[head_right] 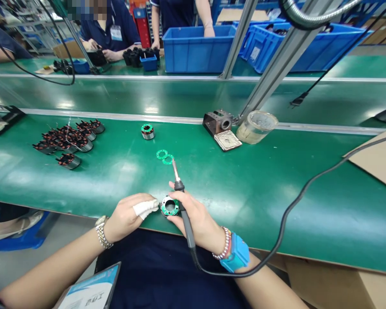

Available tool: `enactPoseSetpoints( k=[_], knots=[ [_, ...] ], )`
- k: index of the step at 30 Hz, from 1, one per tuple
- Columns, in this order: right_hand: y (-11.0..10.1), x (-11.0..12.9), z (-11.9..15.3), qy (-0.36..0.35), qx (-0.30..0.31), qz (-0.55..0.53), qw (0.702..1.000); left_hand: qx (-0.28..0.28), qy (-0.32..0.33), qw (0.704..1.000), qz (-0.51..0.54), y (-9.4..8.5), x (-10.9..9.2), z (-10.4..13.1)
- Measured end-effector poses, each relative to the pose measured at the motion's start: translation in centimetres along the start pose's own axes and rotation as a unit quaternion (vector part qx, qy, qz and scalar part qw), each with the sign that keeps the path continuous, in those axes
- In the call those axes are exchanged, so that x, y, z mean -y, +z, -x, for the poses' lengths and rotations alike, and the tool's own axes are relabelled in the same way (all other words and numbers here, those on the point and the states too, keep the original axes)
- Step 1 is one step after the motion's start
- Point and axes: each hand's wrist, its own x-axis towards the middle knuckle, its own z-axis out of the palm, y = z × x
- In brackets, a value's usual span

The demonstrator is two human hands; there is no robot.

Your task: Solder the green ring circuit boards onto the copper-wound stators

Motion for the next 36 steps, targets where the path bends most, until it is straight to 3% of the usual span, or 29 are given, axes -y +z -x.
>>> enactPoseSetpoints(
  k=[3,8,10,16,20,23,28,32,36],
  knots=[
    [0.2,0.1,0.1,-0.005,-0.008,0.0,1.0,0.009,0.004,1.0,-0.006,0.1,0.2,-0.7],
    [0.9,0.6,0.5,0.022,-0.051,0.028,0.998,-0.039,-0.162,0.985,0.042,1.3,-1.7,-0.8],
    [1.1,0.7,0.6,0.028,-0.061,0.035,0.997,-0.043,-0.199,0.976,0.079,1.6,-2.6,-0.4],
    [1.6,0.6,0.6,0.03,-0.064,0.044,0.997,-0.01,-0.219,0.972,0.09,1.5,-3.5,0.6],
    [1.9,0.8,-0.5,0.023,-0.05,0.015,0.998,0.008,-0.229,0.971,0.073,1.6,-2.9,0.2],
    [1.0,0.7,-1.7,0.008,-0.06,0.011,0.998,0.036,-0.216,0.975,0.035,1.0,-0.4,-1.0],
    [-2.9,-1.5,-3.1,0.044,-0.143,0.087,0.985,0.038,-0.273,0.957,-0.091,-2.2,7.4,-6.1],
    [-6.1,-4.4,-3.0,0.102,-0.189,0.15,0.965,0.14,-0.265,0.943,-0.142,-4.3,12.5,-11.3],
    [-8.3,-6.9,-2.3,0.145,-0.225,0.2,0.943,0.242,-0.238,0.932,-0.129,-4.4,14.5,-14.4]
  ],
)
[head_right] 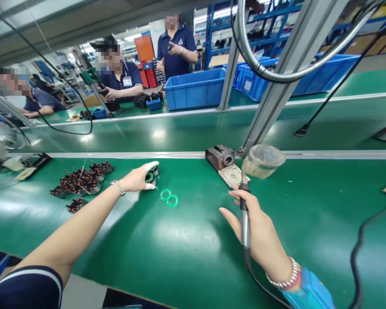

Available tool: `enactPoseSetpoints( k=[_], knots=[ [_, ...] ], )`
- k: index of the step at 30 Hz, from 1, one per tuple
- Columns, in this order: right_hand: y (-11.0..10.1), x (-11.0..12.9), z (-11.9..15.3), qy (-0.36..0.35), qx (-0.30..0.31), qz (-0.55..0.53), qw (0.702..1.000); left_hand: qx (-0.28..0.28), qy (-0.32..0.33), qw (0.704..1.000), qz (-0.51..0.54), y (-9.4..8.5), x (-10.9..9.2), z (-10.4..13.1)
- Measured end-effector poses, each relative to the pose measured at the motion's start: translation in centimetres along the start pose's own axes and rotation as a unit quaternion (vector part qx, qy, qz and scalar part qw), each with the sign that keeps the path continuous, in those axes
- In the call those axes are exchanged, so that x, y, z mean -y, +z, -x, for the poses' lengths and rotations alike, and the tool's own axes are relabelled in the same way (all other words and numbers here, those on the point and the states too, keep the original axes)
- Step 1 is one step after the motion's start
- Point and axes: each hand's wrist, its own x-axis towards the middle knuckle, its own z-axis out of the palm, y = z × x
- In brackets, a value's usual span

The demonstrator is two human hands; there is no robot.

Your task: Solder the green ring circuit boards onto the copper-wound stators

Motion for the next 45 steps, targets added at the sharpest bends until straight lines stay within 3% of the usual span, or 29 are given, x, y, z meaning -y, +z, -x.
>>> enactPoseSetpoints(
  k=[6,12,17,21,24,26,28,31,35,37,40,45],
  knots=[
    [-0.9,-2.9,-2.2,0.026,-0.03,0.065,0.997,0.001,0.006,1.0,0.011,-1.6,1.5,-4.1],
    [-2.1,-5.5,-5.7,-0.02,-0.089,0.19,0.978,-0.065,-0.067,0.996,0.008,-4.2,4.2,-12.8],
    [-2.1,-5.4,-5.8,-0.027,-0.061,0.171,0.983,-0.087,-0.124,0.988,-0.007,-3.2,5.0,-17.8],
    [-0.6,-3.4,-4.3,-0.06,-0.031,0.146,0.987,-0.081,-0.146,0.986,-0.011,-2.3,4.9,-17.8],
    [2.1,-1.4,-2.7,-0.113,0.036,0.052,0.992,-0.086,-0.143,0.986,-0.012,-2.3,4.3,-14.9],
    [4.2,-0.2,-1.5,-0.133,0.099,-0.009,0.986,-0.084,-0.13,0.988,-0.013,-2.7,4.0,-11.3],
    [6.1,1.0,-0.8,-0.157,0.15,-0.033,0.975,-0.091,-0.107,0.99,-0.019,-3.3,4.2,-6.4],
    [8.7,2.5,-1.1,-0.19,0.203,-0.046,0.959,-0.173,-0.061,0.982,-0.052,-4.2,6.1,2.6],
    [11.5,4.3,-2.7,-0.254,0.218,-0.028,0.942,-0.318,-0.209,0.922,-0.077,-4.2,9.8,14.2],
    [12.3,4.7,-3.1,-0.277,0.222,-0.009,0.935,-0.331,-0.277,0.899,-0.076,-3.2,10.9,18.5],
    [12.4,4.3,-2.9,-0.287,0.233,0.013,0.929,-0.28,-0.296,0.909,-0.09,-0.9,11.2,21.5],
    [11.4,3.4,-2.8,-0.317,0.228,0.044,0.92,-0.257,-0.287,0.915,-0.117,1.4,10.0,20.7]
  ],
)
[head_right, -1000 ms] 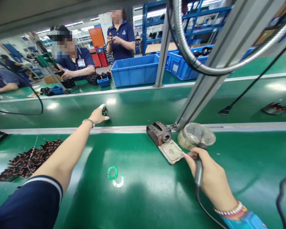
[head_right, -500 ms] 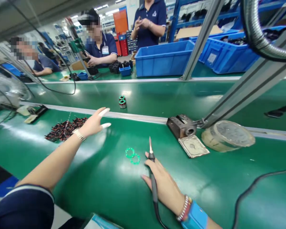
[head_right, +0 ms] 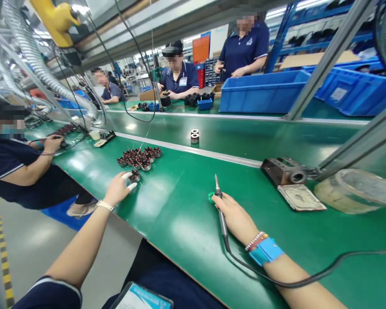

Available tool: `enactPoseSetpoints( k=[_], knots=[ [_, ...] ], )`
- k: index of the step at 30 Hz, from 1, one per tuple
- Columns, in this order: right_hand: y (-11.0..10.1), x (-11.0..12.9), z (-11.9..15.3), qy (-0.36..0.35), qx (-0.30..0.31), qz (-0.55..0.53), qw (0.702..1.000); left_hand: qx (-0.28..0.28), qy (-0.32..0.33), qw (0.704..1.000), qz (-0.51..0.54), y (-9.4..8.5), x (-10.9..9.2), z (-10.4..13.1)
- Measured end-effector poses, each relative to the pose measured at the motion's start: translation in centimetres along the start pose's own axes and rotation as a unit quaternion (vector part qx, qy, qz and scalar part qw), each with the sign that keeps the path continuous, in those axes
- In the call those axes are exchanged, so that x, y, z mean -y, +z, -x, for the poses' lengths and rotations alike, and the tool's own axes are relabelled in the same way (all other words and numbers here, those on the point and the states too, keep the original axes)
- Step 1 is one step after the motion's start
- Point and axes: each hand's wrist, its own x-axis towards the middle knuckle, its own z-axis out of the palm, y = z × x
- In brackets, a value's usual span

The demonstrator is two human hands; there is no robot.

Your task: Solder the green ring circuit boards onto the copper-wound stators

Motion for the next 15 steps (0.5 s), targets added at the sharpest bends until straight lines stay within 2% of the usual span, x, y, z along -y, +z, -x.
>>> enactPoseSetpoints(
  k=[4,8,12,15],
  knots=[
    [-0.5,0.7,-1.0,-0.06,0.006,0.026,0.998,0.004,0.031,1.0,0.0,0.2,-2.3,0.1],
    [-1.1,3.2,-1.1,-0.12,0.026,-0.028,0.992,0.041,0.112,0.992,0.047,0.5,-6.3,2.4],
    [-2.2,4.8,1.5,-0.133,0.06,-0.122,0.982,0.067,0.224,0.962,0.143,0.8,-11.0,6.3],
    [-3.4,4.8,4.3,-0.105,0.064,-0.178,0.976,0.059,0.265,0.942,0.197,0.7,-12.9,9.0]
  ],
)
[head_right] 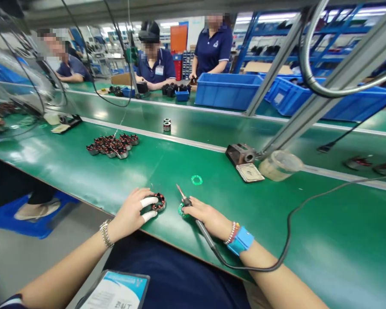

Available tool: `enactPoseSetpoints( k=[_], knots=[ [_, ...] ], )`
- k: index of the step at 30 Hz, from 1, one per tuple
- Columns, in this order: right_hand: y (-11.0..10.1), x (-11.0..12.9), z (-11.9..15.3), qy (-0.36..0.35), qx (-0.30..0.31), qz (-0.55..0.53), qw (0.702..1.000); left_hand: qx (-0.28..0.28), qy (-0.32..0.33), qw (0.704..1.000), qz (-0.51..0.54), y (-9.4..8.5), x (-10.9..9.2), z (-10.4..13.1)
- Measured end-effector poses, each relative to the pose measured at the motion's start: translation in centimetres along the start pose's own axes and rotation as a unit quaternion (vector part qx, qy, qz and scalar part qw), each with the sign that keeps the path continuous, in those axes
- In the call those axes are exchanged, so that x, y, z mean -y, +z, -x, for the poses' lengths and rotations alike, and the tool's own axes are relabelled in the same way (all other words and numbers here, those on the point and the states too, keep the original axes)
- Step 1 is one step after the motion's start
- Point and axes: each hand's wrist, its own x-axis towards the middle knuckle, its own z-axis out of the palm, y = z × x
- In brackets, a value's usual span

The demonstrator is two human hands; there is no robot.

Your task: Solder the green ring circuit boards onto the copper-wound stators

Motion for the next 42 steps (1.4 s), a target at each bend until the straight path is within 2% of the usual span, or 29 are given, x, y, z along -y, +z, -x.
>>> enactPoseSetpoints(
  k=[2,5,6,8,11,14,17,21,27,30,33,35,37,39,42],
  knots=[
    [-0.2,0.5,1.8,0.038,-0.049,-0.01,0.998,-0.033,-0.007,0.999,0.016,0.3,-0.5,1.3],
    [0.4,1.7,2.9,0.124,-0.143,0.013,0.982,-0.082,-0.047,0.995,0.022,0.2,0.5,3.3],
    [0.8,2.1,2.8,0.153,-0.159,0.024,0.975,-0.068,-0.052,0.996,0.017,0.1,1.0,3.8],
    [1.8,3.1,1.9,0.204,-0.162,0.05,0.964,-0.004,-0.047,0.999,-0.009,-0.1,1.8,3.9],
    [2.9,4.1,0.1,0.246,-0.145,0.077,0.955,0.101,-0.013,0.994,-0.037,-0.2,2.1,2.1],
    [2.9,4.4,-0.2,0.213,-0.127,0.028,0.968,0.172,0.031,0.985,-0.001,-0.1,1.8,-0.9],
    [2.0,4.1,1.4,0.163,-0.084,-0.05,0.982,0.222,0.067,0.97,0.072,-0.1,2.0,-3.5],
    [1.2,3.9,3.5,0.167,-0.069,-0.089,0.98,0.263,0.074,0.949,0.158,-0.3,2.3,-5.3],
    [1.5,4.2,3.6,0.173,-0.092,-0.093,0.976,0.235,0.051,0.944,0.228,0.2,1.4,-4.7],
    [1.5,4.2,3.6,0.169,-0.092,-0.102,0.976,0.207,0.037,0.955,0.207,0.3,1.2,-3.5],
    [1.3,4.2,3.7,0.167,-0.077,-0.114,0.976,0.21,0.039,0.958,0.191,0.0,1.0,-2.7],
    [1.3,4.3,3.7,0.163,-0.067,-0.121,0.977,0.207,0.015,0.957,0.202,-0.1,0.5,-2.3],
    [1.3,4.5,3.7,0.151,-0.071,-0.124,0.978,0.18,-0.034,0.956,0.231,0.0,-0.4,-2.1],
    [1.5,4.9,3.7,0.138,-0.105,-0.125,0.977,0.147,-0.082,0.952,0.256,0.3,-1.5,-1.9],
    [1.7,5.9,3.3,0.158,-0.196,-0.109,0.962,0.12,-0.119,0.949,0.265,0.9,-3.1,-1.8]
  ],
)
